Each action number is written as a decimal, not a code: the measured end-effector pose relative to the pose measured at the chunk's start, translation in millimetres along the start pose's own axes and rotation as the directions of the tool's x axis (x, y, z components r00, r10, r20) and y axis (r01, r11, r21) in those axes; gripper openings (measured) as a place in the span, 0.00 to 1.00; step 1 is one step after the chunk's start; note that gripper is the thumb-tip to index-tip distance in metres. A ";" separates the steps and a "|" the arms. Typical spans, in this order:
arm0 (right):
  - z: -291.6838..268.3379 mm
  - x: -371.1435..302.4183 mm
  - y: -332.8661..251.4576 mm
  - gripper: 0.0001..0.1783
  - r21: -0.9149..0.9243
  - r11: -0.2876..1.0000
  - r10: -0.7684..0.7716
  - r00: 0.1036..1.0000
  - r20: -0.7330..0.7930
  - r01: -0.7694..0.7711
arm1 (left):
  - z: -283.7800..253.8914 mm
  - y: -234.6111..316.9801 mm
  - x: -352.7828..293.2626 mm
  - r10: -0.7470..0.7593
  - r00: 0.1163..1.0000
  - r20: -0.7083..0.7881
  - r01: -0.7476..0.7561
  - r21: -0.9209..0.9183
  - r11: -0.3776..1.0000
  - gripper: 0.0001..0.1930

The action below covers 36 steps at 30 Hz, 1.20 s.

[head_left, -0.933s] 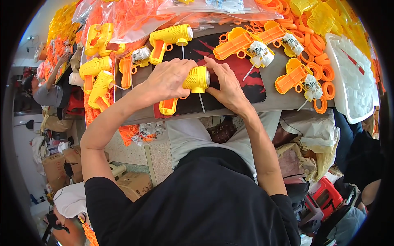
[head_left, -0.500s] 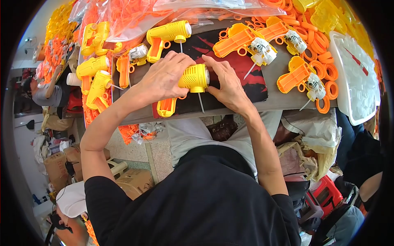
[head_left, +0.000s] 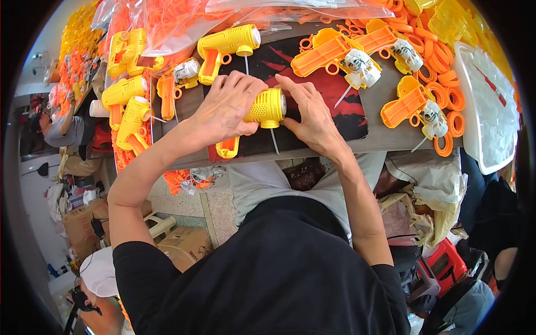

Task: Assembling the internal mechanisms and outer shells of plastic toy guns.

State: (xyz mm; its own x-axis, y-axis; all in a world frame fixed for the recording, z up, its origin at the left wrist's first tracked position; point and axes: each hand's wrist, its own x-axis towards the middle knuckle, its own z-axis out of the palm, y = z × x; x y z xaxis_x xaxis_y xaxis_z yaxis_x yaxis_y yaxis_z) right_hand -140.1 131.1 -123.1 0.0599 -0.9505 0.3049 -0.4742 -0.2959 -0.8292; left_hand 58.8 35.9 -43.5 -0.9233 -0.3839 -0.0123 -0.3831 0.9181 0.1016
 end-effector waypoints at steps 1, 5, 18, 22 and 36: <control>-0.2 -0.1 -0.4 0.48 0.003 1.000 -0.002 1.000 0.000 0.002 | 1.4 -0.7 -0.9 -0.002 1.000 0.001 0.002 0.003 1.000 0.35; 0.7 -2.2 -0.7 0.48 -0.024 1.000 0.017 1.000 -0.013 -0.017 | 5.3 -1.2 -2.5 -0.067 0.997 0.050 0.075 -0.177 0.981 0.36; -0.9 0.0 2.8 0.48 -0.005 1.000 0.015 1.000 -0.022 -0.015 | 2.8 -2.4 3.6 -0.085 0.979 0.186 0.131 -0.254 0.958 0.41; 1.6 -1.0 0.7 0.47 -0.013 1.000 0.026 0.999 -0.018 -0.026 | 3.4 -4.8 0.1 -0.102 0.982 0.161 0.147 -0.299 0.943 0.39; -1.3 -0.3 0.0 0.48 -0.003 1.000 0.030 1.000 -0.003 -0.030 | -8.3 5.1 2.4 -0.155 0.976 0.150 0.192 -0.277 0.942 0.38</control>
State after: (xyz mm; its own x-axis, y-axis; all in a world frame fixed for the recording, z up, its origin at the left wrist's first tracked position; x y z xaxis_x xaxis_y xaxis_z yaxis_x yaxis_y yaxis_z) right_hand -141.2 131.5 -122.6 0.0432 -0.9586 0.2814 -0.4783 -0.2671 -0.8366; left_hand 54.9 38.9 -34.8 -0.8462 -0.5025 -0.1774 -0.5305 0.7634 0.3684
